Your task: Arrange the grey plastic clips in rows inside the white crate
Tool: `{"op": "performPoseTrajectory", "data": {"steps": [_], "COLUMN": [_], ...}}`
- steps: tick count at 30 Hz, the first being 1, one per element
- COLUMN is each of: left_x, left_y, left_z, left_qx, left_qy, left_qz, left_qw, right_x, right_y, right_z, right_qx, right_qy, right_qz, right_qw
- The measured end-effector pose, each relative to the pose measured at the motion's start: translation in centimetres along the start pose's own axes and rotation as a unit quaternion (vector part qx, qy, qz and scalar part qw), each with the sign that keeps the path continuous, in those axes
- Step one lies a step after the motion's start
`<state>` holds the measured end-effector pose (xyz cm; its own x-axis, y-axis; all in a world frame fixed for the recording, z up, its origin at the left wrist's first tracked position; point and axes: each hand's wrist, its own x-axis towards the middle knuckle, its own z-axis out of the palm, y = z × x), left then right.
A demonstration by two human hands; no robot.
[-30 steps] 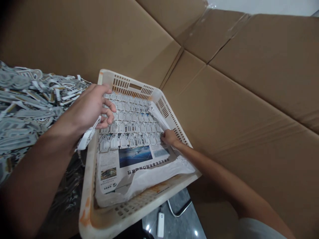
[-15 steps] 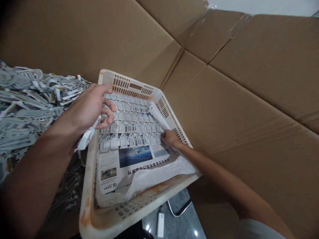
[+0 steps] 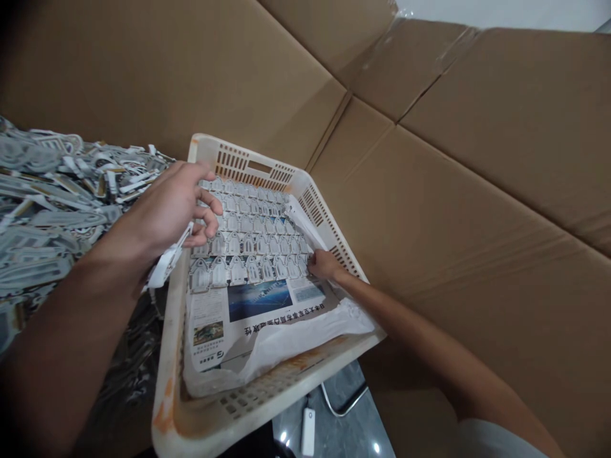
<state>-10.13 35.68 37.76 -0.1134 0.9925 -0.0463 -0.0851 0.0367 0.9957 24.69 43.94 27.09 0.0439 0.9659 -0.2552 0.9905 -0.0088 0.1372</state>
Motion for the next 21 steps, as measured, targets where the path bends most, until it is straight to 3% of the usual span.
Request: {"op": "performPoseTrajectory", "data": {"steps": [11, 21], "left_x": [0.2, 1.1], "left_y": [-0.1, -1.6], "left_z": [-0.1, 0.4], "left_qx": [0.0, -0.126], "left_qy": [0.001, 0.04], "left_qz": [-0.007, 0.035], "left_qw": [1.0, 0.991], "right_x": [-0.2, -0.2], "right_y": [0.0, -0.1], "right_z": [-0.2, 0.0], "right_qx": [0.014, 0.023], "right_qy": [0.002, 0.021], "right_qz": [-0.008, -0.016], "right_qw": [1.0, 0.999]}}
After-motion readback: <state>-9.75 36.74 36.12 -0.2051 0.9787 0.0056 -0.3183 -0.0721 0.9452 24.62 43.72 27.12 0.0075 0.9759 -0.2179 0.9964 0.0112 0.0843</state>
